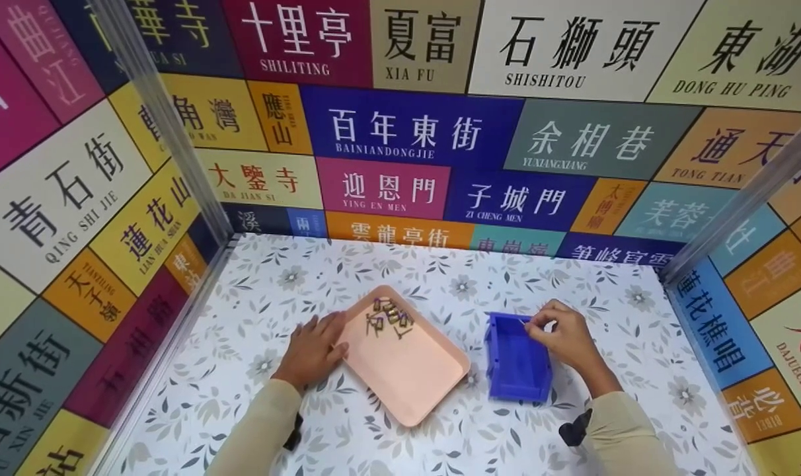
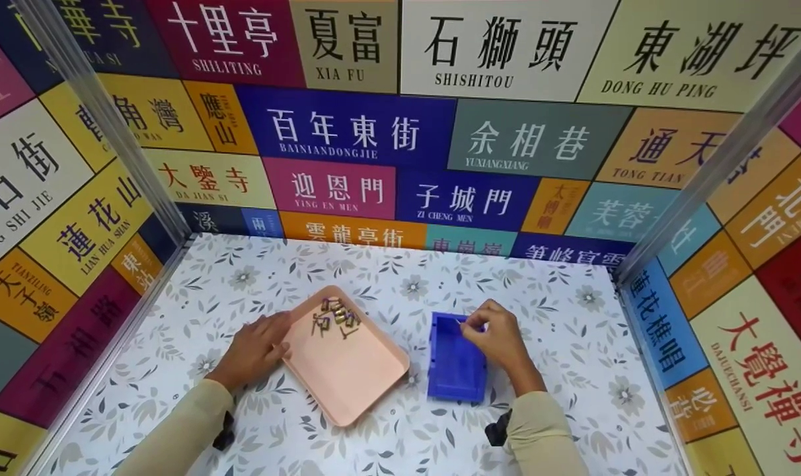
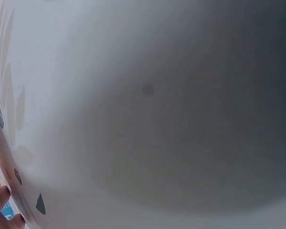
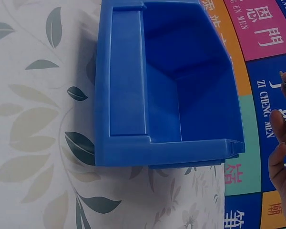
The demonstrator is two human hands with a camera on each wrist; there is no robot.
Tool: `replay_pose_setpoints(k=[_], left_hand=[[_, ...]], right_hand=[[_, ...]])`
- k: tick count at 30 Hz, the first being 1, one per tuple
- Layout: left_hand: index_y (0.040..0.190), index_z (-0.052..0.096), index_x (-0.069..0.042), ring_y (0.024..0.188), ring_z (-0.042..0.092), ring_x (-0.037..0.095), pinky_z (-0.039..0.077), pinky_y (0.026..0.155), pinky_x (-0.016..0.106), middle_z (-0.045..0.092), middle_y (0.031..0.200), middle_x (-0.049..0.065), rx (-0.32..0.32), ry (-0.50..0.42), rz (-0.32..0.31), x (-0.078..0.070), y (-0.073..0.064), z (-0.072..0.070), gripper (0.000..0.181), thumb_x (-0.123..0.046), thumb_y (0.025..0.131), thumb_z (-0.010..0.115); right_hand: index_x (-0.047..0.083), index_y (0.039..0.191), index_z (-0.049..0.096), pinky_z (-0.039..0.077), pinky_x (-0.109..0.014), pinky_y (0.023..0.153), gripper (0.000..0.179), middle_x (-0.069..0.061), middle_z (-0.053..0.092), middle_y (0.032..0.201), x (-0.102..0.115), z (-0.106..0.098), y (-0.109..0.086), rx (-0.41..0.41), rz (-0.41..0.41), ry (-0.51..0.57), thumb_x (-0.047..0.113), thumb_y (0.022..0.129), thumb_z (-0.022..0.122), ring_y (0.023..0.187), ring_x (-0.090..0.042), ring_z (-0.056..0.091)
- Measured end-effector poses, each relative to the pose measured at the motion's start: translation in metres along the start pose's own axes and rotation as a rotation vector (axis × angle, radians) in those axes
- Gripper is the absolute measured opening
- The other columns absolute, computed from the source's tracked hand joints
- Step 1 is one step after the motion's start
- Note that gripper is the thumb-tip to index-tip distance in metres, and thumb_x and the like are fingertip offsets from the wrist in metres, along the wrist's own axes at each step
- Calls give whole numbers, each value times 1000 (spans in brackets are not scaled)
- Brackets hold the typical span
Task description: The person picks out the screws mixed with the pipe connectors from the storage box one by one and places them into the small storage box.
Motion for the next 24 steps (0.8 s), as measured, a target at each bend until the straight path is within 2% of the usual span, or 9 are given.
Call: replay_pose_setpoints(k=[9,13,16,20,24], left_hand=[[164,18,-35,153,30,43,22,121,68,30,168,-4,5,-2,1,1,2,0,68,-58,103,40],[164,21,-33,150,33,45,25,119,70,34,167,-2,-18,2,28,-2,0,-4,67,-56,104,40],[164,22,-32,149,35,46,27,117,70,36,166,-2,-25,9,44,-3,-1,-5,67,-55,104,40],[164,21,-33,149,34,46,26,118,70,34,167,-3,-6,7,36,-3,-1,-3,67,-56,104,40],[165,18,-34,151,32,45,24,119,69,32,168,-3,8,3,32,-2,0,-3,68,-57,104,39]], right_hand=[[24,72,72,42,-20,61,20,6,61,80,1,-2,1,-13,-8,6,12,82,83,76,-28,59],[24,73,72,43,-20,62,18,7,61,81,1,-2,1,-5,-1,3,13,84,82,77,-28,60],[23,73,72,43,-20,62,18,6,61,80,2,-1,0,-4,-2,3,13,84,82,75,-23,59],[22,71,72,43,-19,61,19,4,61,79,3,3,1,-16,4,37,12,82,83,72,-15,58],[21,72,72,46,-18,62,18,3,61,80,5,10,3,-26,13,77,12,82,84,72,-13,58]])
Point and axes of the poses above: each hand's wrist, its own y-axis towards the middle knuckle, its own z-axis out of the palm, x = y × z, the point moved 10 cm from there along y, towards the middle knuckle
